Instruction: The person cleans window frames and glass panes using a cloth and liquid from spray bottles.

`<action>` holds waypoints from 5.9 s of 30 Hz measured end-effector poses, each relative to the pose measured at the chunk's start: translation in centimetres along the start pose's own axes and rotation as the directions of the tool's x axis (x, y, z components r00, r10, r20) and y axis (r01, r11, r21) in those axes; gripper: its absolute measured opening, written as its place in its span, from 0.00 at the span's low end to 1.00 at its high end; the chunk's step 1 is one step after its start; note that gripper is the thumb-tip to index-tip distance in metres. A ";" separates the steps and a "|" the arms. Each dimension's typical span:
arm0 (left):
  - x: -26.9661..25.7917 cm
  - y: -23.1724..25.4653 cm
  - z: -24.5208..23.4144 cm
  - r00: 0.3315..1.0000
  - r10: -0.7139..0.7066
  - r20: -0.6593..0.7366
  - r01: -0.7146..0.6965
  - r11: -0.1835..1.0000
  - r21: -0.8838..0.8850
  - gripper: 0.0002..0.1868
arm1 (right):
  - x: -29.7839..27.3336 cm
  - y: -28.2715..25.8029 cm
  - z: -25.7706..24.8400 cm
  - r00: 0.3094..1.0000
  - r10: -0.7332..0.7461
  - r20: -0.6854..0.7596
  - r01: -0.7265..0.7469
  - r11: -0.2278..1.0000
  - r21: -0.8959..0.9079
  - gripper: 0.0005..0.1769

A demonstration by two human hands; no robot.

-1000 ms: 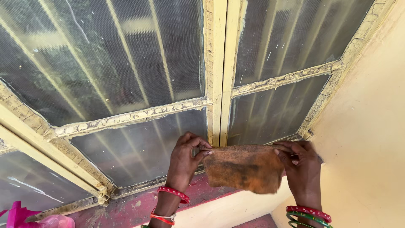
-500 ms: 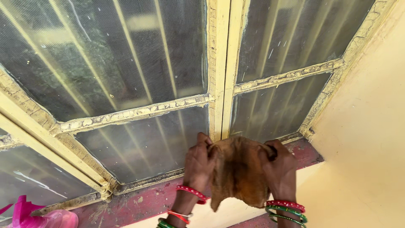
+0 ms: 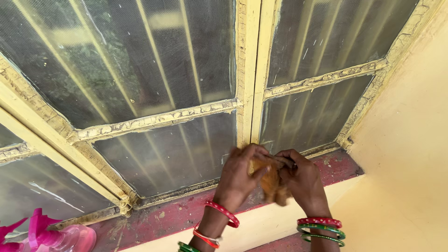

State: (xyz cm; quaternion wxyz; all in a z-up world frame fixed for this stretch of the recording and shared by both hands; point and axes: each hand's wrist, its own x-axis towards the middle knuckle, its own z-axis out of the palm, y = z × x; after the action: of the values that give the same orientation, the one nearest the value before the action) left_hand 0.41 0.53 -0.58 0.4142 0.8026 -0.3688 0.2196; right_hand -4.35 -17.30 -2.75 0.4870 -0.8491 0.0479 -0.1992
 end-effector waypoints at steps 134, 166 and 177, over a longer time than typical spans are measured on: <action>-40.2 -27.7 -35.5 0.398 -0.467 -0.790 0.646 0.754 -0.121 0.38 | -13.7 -14.7 46.1 0.964 -0.107 -0.244 0.116 0.993 0.024 0.16; -34.3 -14.5 -33.1 0.570 -0.793 -0.214 0.764 0.607 -0.217 0.14 | -15.1 -6.4 47.2 0.900 0.002 0.436 -0.201 0.889 0.412 0.11; -28.0 -16.6 -20.5 0.547 -0.822 0.157 0.837 0.536 -0.111 0.26 | -16.0 -1.5 40.4 0.966 0.048 0.255 -0.169 0.861 0.480 0.38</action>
State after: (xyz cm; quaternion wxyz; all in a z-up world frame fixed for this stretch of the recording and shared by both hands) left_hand -5.36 35.40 -15.85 0.5204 0.8508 0.0207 -0.0705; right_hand -3.60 20.49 -24.21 0.7019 -0.7081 -0.0149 -0.0751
